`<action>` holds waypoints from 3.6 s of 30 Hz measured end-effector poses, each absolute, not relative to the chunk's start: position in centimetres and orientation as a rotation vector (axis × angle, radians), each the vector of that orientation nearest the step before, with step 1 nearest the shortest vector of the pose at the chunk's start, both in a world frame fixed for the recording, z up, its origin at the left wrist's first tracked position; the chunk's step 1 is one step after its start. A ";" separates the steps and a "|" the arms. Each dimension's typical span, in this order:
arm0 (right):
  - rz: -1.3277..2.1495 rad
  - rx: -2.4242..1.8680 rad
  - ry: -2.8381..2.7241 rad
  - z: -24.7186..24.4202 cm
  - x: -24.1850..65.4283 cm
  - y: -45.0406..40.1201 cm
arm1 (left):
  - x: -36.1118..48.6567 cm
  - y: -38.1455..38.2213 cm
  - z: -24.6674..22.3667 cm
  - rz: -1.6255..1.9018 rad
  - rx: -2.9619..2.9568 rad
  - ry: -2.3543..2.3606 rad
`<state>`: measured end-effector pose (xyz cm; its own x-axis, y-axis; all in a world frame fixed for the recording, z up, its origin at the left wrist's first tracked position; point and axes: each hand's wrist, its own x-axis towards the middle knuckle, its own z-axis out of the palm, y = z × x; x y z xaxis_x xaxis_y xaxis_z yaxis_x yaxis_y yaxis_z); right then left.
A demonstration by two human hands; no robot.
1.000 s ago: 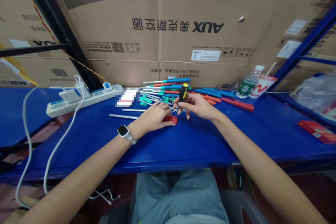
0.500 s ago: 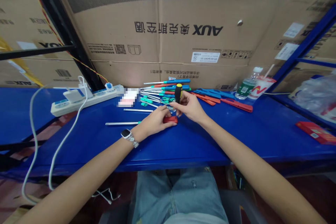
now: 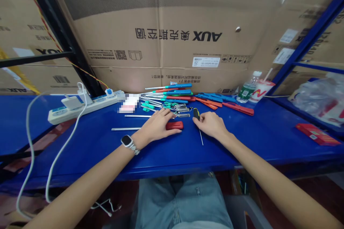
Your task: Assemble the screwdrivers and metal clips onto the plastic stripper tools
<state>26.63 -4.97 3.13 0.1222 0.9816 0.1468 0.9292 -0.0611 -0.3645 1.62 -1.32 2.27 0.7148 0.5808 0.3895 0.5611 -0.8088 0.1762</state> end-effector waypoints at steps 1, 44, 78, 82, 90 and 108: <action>0.147 -2.111 -1.878 3.0 26.9 -5.0 | 0.9 -1.4 2.4 0.629 2.897 0.953; -0.587 -1.289 -2.386 4.5 28.7 10.4 | 1.9 14.6 2.7 0.964 2.864 1.262; -0.429 -1.318 -2.107 2.2 28.2 2.8 | 3.5 8.0 2.8 1.115 2.919 1.013; -0.303 -1.413 -2.043 1.7 30.0 1.3 | 6.4 7.5 3.5 1.079 2.957 0.868; -0.161 -1.920 -2.002 1.8 36.3 1.3 | 16.6 9.4 4.9 0.560 3.195 0.702; -0.038 -1.761 -2.022 1.6 38.7 0.4 | 21.6 10.7 5.3 0.416 3.334 0.512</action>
